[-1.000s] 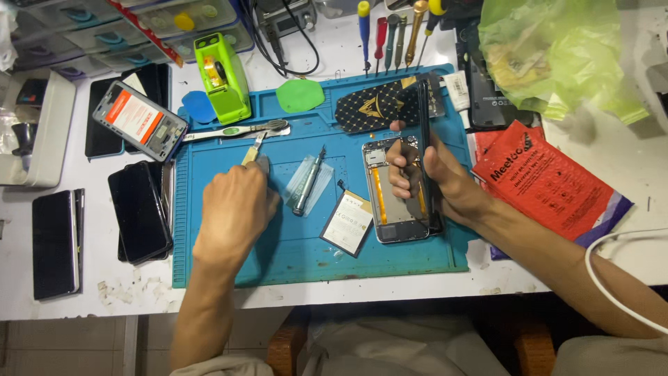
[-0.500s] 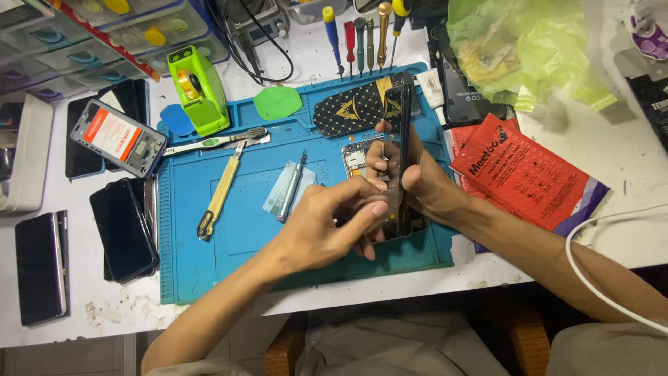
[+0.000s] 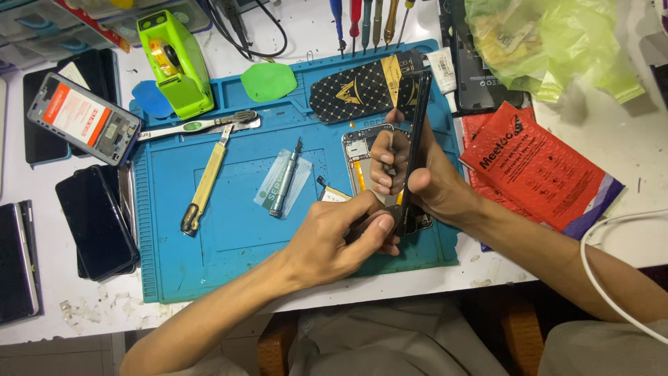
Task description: The person disassembles a smartphone, removes the battery, and handles the screen assembly. They then place a new back cover onto the phone frame and set the device aside. Finally, they pick up another phone and begin removing its screen assembly.
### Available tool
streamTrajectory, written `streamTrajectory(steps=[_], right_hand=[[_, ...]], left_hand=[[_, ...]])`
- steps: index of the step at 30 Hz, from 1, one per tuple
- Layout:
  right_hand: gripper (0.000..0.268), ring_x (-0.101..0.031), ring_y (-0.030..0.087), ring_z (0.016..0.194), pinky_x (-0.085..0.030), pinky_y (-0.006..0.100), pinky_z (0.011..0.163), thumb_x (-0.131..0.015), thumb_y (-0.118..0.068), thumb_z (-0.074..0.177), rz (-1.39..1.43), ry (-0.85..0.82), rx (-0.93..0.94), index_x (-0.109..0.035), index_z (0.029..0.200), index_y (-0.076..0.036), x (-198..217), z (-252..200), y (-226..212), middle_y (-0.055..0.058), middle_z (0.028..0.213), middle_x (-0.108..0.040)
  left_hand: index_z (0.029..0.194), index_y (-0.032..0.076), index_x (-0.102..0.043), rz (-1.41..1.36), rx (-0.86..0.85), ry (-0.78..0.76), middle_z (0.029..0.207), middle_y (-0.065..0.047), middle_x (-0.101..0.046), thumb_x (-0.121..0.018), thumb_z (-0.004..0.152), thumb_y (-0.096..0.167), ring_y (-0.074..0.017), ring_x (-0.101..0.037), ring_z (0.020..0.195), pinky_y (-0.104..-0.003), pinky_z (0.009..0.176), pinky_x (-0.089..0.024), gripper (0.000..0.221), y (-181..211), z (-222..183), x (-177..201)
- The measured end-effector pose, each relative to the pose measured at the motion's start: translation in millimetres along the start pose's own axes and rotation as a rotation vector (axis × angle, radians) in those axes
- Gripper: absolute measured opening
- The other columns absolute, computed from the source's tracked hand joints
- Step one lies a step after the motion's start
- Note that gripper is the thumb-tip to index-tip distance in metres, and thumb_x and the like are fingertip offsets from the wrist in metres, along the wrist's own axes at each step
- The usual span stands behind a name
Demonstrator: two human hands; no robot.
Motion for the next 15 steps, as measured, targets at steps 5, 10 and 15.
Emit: streamTrajectory(steps=[5,10,15], right_hand=[[0.112,-0.059,0.019,0.081,-0.059,0.032,0.071,-0.087,-0.062,0.073,-0.104,0.026,-0.002,-0.024,0.149,-0.011,3.8,0.7,-2.2,0.006,0.097,-0.043],[0.111,-0.059,0.018,0.081,-0.059,0.032,0.071,-0.088,-0.059,0.070,-0.172,0.075,0.024,-0.024,0.148,-0.012,9.6,0.9,-7.3,0.006,0.098,-0.044],[0.105,-0.060,0.018,0.078,-0.060,0.032,0.068,-0.093,-0.040,0.071,-0.250,0.068,0.113,-0.023,0.146,-0.016,24.5,2.3,-9.8,0.005,0.095,-0.043]], left_hand=[[0.085,0.007,-0.062,0.040,0.006,-0.012,0.059,-0.013,-0.071,-0.053,0.107,0.019,-0.0222,-0.069,0.048,-0.025,0.044,-0.047,0.026,0.0,-1.9,0.4],[0.084,0.006,-0.063,0.023,0.047,-0.008,0.061,-0.013,-0.073,-0.052,0.107,0.019,-0.0208,-0.072,0.051,-0.025,0.045,-0.050,0.029,0.3,-3.0,-1.7],[0.085,0.005,-0.065,0.090,0.060,0.007,0.054,-0.006,-0.070,-0.054,0.107,0.019,-0.0162,-0.069,0.040,-0.023,0.040,-0.052,0.028,-5.8,-6.8,3.4]])
Point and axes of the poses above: each hand's wrist, its own z-axis towards the middle knuckle, its own x-axis out of the back of the hand, y = z × x, the point moved 9 cm from there along z, towards the middle knuckle
